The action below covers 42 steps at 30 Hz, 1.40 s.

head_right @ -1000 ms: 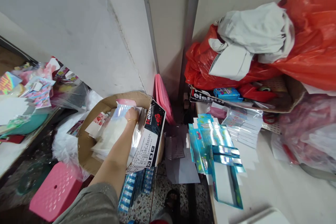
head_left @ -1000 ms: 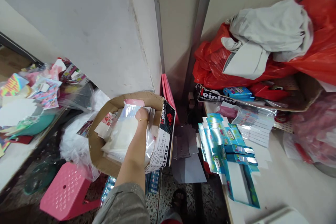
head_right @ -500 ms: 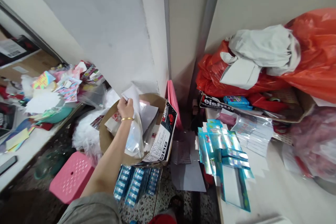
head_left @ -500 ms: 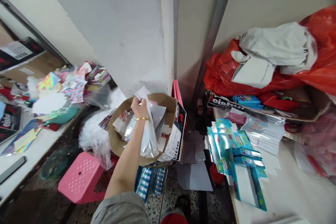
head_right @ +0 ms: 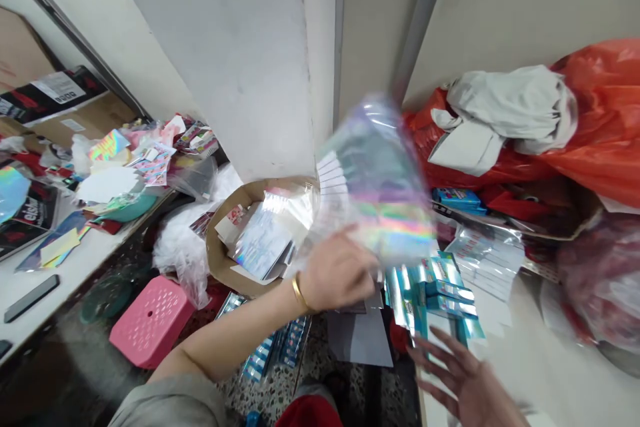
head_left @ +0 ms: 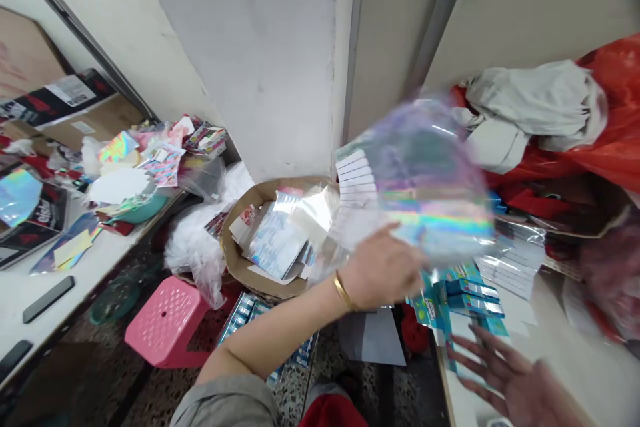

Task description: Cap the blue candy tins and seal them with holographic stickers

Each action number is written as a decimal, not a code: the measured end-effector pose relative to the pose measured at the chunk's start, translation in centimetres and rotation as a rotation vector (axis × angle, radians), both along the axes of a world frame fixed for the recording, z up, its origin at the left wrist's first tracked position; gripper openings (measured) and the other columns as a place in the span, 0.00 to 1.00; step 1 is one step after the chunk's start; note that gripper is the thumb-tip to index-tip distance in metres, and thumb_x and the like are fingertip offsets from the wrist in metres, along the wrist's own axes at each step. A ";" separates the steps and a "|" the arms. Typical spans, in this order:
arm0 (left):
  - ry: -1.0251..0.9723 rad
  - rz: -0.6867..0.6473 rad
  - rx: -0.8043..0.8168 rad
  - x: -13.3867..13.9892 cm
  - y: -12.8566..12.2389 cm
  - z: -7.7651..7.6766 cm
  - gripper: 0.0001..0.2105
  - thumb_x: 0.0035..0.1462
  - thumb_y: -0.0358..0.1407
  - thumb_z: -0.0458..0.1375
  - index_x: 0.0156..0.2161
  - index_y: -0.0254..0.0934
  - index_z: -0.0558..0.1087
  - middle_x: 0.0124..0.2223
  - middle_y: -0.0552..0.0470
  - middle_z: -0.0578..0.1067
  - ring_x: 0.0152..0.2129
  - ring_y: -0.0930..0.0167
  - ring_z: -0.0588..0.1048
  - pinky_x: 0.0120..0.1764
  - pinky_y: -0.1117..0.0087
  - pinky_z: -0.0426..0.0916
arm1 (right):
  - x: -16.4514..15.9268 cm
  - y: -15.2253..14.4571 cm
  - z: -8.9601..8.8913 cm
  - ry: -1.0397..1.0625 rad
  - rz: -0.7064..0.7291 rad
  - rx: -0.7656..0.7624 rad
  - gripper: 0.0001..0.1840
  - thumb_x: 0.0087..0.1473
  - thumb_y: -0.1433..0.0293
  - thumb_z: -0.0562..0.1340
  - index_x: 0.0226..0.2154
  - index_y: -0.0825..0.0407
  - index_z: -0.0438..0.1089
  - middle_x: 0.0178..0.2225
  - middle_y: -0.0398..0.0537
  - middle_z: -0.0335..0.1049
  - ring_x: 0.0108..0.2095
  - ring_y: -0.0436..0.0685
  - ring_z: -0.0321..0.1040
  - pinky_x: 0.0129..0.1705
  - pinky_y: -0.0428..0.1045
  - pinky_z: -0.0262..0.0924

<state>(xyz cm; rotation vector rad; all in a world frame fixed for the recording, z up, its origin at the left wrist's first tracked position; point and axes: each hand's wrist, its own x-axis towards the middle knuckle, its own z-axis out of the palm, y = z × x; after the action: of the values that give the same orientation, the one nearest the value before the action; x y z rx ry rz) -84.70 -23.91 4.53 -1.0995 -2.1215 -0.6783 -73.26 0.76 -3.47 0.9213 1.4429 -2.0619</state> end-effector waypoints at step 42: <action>-1.855 -0.019 0.591 7.5 17.5 -20.1 0.17 0.34 0.40 0.69 0.26 0.34 0.68 0.15 0.63 0.63 0.12 0.82 0.60 0.18 0.79 0.54 | 30.0 11.4 2.9 -0.178 -1.092 0.118 0.20 0.34 0.65 0.72 0.35 0.51 0.77 0.32 0.51 0.79 0.36 0.67 0.76 0.39 0.54 0.74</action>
<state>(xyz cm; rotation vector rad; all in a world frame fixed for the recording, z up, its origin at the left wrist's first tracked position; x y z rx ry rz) -77.17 -6.43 -15.55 0.1758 -2.6439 -2.8082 -43.23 12.20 -0.61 2.2313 1.0380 -2.4602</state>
